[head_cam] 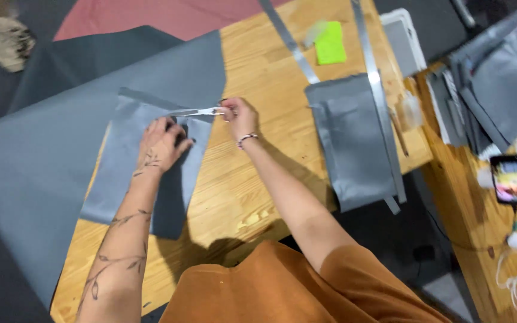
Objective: The person measures and marks a piece of gray fabric using a ruler and a pencil. They then use scissors to cut the fabric along the marked lines, creating smaller rectangular pieces.
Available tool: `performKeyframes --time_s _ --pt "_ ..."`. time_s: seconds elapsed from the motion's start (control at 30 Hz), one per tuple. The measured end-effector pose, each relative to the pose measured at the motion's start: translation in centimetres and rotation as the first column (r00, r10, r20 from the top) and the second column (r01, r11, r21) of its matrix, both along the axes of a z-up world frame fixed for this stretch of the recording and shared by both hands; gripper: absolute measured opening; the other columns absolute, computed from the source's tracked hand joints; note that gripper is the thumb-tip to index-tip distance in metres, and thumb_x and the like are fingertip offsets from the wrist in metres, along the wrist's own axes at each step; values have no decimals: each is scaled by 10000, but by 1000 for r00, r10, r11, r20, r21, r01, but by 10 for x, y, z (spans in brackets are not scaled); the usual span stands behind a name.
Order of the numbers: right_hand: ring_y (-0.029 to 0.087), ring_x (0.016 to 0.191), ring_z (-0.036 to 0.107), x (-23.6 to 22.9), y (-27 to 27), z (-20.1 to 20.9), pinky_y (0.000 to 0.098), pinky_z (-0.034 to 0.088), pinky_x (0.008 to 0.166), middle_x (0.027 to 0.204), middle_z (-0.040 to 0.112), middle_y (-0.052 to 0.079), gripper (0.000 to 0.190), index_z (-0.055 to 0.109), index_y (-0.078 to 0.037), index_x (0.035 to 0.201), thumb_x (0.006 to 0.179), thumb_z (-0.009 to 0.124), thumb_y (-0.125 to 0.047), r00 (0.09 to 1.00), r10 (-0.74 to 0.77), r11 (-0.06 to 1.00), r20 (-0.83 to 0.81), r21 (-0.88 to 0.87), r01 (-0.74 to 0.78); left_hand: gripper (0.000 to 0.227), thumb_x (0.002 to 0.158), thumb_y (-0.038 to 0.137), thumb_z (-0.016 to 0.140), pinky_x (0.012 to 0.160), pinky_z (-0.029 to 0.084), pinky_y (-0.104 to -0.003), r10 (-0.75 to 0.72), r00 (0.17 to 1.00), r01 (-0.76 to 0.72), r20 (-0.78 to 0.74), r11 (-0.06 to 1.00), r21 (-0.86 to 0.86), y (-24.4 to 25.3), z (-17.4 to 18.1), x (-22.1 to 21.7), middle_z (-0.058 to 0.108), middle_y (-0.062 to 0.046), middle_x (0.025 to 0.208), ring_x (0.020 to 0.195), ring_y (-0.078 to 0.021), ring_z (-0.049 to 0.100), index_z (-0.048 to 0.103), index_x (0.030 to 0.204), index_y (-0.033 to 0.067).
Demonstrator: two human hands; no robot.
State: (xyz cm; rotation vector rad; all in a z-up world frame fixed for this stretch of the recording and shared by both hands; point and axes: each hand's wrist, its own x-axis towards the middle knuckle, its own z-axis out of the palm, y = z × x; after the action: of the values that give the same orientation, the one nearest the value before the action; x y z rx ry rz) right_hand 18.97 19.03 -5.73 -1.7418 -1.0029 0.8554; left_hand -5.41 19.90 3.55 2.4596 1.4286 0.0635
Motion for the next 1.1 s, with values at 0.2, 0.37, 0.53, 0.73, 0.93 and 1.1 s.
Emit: performKeyframes --time_s 0.2,0.37,0.53,0.73,0.93,1.1 --pt "87 992 661 -3 4 -17 267 540 917 903 693 -112 222 740 -357 989 789 818 -411 910 102 993 401 -97 -68 338 1001 206 632 1101 437 -506 -116 964 -10 239 883 469 -12 -39 24 546 -192 1337 1300 -374 530 626 1315 80" --pt "229 929 685 7 -10 68 351 581 821 1020 652 39 332 625 -202 1085 777 745 -171 992 76 921 -104 -373 -109 410 972 275 660 1131 375 -537 -98 963 -47 250 855 517 -21 -42 21 496 -202 1447 1349 -382 492 669 1358 139" --pt "384 1183 538 24 -25 66 504 595 938 1202 459 75 239 706 -106 910 720 824 -192 758 498 826 421 -496 -267 431 966 302 656 1069 434 -524 -108 953 -59 281 849 525 -21 -42 22 490 -202 1370 1251 -391 536 666 1373 159" --pt "313 1026 550 66 -54 110 365 489 934 959 564 73 414 753 -152 742 625 883 -527 589 499 865 635 -330 -378 564 862 336 720 1086 402 -527 -43 944 -116 327 885 451 -24 -32 24 575 -204 1395 1306 -382 545 658 1375 110" --pt "321 857 706 93 -80 103 409 545 767 745 690 68 187 715 -181 791 783 802 -346 549 684 723 480 -541 -429 649 807 394 741 1151 324 -508 26 931 -172 363 910 377 -24 -37 24 520 -136 1488 1395 -322 466 624 1402 164" --pt "351 930 723 97 -76 121 386 532 804 713 737 97 483 718 -166 752 675 793 -636 610 784 462 115 -765 -448 657 787 369 761 1161 309 -493 16 917 -177 399 913 369 -23 -31 25 511 -132 1489 1402 -313 445 629 1390 144"
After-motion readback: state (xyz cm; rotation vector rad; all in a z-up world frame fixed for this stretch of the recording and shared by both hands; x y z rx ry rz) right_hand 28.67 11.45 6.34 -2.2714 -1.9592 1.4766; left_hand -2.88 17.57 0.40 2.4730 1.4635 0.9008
